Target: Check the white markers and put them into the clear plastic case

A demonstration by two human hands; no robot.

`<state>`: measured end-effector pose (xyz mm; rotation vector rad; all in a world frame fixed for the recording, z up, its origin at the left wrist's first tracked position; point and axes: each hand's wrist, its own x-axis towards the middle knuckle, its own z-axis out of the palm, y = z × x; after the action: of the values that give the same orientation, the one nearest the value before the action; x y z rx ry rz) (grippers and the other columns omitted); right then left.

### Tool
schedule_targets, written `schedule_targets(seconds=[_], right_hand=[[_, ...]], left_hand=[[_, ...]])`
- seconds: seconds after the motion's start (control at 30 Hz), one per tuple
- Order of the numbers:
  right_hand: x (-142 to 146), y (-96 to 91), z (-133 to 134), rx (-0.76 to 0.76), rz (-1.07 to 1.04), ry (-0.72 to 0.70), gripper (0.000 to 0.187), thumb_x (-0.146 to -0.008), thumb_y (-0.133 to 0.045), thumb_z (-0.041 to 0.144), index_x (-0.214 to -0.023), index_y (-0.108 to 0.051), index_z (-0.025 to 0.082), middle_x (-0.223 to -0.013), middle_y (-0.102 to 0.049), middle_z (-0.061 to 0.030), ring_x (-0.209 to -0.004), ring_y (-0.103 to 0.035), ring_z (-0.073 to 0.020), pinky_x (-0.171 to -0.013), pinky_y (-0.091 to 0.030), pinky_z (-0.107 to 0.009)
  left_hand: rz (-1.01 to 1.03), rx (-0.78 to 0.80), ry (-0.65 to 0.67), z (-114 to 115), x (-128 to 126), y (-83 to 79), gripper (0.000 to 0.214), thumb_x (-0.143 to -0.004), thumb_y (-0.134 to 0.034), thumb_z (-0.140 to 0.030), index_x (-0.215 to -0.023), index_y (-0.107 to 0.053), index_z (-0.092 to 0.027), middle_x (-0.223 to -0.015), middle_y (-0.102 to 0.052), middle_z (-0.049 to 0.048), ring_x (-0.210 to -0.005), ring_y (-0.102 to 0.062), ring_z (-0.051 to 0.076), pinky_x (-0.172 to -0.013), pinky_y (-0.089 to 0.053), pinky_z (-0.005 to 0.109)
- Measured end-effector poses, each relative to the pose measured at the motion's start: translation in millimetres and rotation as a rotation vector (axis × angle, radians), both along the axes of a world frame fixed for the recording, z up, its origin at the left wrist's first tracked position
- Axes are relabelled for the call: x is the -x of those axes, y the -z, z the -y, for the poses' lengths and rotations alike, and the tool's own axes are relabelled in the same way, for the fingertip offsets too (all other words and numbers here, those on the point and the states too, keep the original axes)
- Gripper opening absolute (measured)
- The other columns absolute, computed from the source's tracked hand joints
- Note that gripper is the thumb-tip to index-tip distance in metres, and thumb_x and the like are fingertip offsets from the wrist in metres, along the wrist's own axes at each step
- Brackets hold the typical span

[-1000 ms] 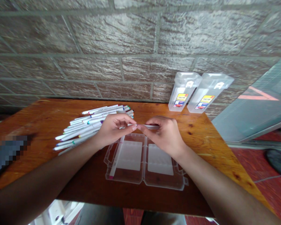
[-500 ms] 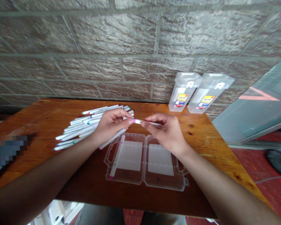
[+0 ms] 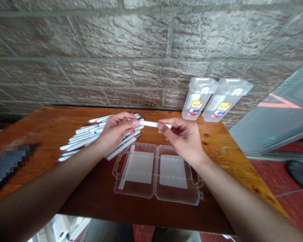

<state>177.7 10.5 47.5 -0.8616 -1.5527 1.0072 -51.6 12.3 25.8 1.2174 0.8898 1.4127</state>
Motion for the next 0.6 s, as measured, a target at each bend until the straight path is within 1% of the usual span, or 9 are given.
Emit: schedule_targets(seconds=[0.17, 0.37, 0.6], right_hand=[[-1.8, 2.9, -2.1, 0.010, -0.042, -0.003, 0.019, -0.087, -0.081, 0.035, -0.100, -0.083, 0.023, -0.076, -0.078, -0.0033, -0.050, -0.057, -0.0108, -0.043, -0.045, -0.024], [-2.3, 3.3, -3.2, 0.043, -0.121, -0.060, 0.019, -0.090, -0.078, 0.036, -0.105, -0.083, 0.025, -0.086, -0.081, -0.0048, -0.053, -0.060, -0.0115, -0.043, -0.048, -0.025], [-2.4, 1.9, -6.1, 0.145, -0.265, -0.103, 0.019, -0.089, -0.077, 0.034, -0.104, -0.083, 0.023, -0.088, -0.081, -0.0058, -0.056, -0.061, -0.0120, -0.044, -0.049, -0.023]], left_hand=[[0.023, 0.013, -0.023, 1.2, -1.6, -4.6, 0.019, -0.072, -0.087, -0.030, -0.082, -0.076, -0.018, -0.073, -0.070, -0.0001, -0.054, -0.052, 0.007, -0.058, -0.045, 0.024], [0.056, 0.015, -0.019, -0.1, 0.1, -3.2, 0.015, -0.075, -0.085, -0.028, -0.084, -0.078, -0.018, -0.067, -0.066, -0.0010, -0.055, -0.052, 0.008, -0.058, -0.046, 0.023], [0.107, 0.011, 0.020, -1.6, 1.9, -0.8, 0.018, -0.078, -0.084, -0.029, -0.091, -0.080, -0.017, -0.076, -0.072, 0.0023, -0.057, -0.054, 0.008, -0.059, -0.047, 0.023]])
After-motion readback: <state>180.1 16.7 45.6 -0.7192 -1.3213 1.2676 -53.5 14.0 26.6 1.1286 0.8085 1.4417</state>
